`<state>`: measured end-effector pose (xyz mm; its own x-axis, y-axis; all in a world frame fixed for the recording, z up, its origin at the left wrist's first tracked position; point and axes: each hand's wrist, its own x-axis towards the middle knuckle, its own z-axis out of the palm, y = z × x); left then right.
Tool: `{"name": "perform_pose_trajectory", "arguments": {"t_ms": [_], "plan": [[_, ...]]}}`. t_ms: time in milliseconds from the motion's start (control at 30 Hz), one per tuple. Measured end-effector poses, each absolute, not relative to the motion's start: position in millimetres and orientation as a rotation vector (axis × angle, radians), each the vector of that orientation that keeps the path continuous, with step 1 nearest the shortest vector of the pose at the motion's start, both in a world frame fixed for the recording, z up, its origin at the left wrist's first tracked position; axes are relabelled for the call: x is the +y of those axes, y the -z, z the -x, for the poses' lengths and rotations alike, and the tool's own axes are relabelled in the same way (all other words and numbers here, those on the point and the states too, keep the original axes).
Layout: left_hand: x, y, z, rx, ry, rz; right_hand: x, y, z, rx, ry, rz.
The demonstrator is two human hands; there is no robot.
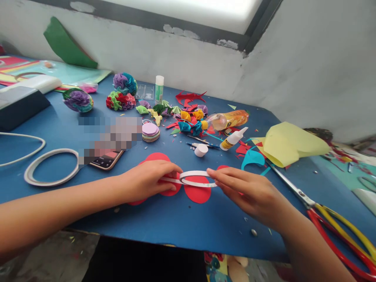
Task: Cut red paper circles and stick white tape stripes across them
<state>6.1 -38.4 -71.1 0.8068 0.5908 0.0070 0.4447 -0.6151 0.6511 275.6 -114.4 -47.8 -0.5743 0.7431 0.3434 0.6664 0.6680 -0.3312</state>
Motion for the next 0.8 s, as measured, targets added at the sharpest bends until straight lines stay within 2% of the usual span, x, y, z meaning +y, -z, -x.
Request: {"name": "perform_pose_trajectory", "arguments": {"t_ms": [800], "plan": [[-37.8, 73.6, -5.5, 0.739, -0.303, -2.361, -121.1, 39.9, -273.3, -2.562, 0.182, 1.095]]}}
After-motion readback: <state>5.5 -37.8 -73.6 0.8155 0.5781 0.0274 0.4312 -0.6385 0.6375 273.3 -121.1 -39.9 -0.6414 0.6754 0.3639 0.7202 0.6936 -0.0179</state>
